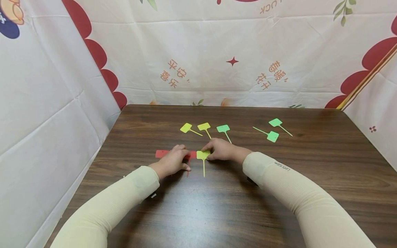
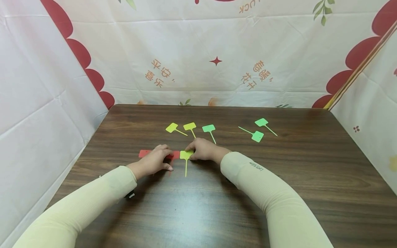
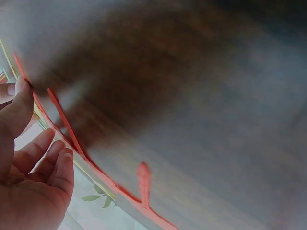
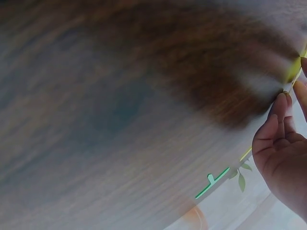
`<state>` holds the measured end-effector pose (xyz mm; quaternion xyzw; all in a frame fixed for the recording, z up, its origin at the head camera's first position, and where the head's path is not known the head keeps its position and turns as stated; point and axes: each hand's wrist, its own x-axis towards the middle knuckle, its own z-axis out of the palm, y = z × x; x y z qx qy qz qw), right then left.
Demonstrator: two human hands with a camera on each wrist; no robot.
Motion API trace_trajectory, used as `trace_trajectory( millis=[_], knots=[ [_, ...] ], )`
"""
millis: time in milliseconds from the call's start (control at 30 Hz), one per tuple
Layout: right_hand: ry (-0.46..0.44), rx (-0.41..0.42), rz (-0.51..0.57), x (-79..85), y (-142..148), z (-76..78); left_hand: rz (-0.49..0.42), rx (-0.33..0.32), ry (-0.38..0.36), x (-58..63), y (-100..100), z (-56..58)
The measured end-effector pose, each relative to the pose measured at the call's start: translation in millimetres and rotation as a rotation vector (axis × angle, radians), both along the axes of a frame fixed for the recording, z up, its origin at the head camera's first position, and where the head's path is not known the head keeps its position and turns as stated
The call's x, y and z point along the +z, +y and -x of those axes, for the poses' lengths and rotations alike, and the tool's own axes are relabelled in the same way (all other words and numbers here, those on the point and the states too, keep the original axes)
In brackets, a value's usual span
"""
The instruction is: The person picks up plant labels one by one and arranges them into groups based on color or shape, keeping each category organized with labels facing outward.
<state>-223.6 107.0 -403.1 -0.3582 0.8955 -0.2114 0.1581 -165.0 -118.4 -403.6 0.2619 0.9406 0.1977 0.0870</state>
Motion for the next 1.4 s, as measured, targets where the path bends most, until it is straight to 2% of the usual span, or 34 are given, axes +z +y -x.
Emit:
trace_trajectory(
  millis=[433,833,1300,1333,1400],
  knots=[
    [0.031,-0.006,-0.028,-1.9,1.1,0.3,0.032,-0.007,0.003,0.6,0.5,-0.7],
    [0.017,-0.006,-0.008,-2.2,2.5,-0.4,0.051,-0.015,0.014,2.5,1.1,-2.1],
    [0.013,0.003,-0.009,1.1,2.2,-2.0,0.011,-0.044,0.027,2.5,-1.1,-2.9],
    [0.014,0.004,-0.008,1.2,2.1,-2.1,0.000,-0.061,0.048,-3.2,-3.5,-0.2],
    [0.016,0.006,-0.008,1.0,1.8,-2.1,-0.009,-0.068,0.057,-2.7,-4.4,-0.8]
  ],
)
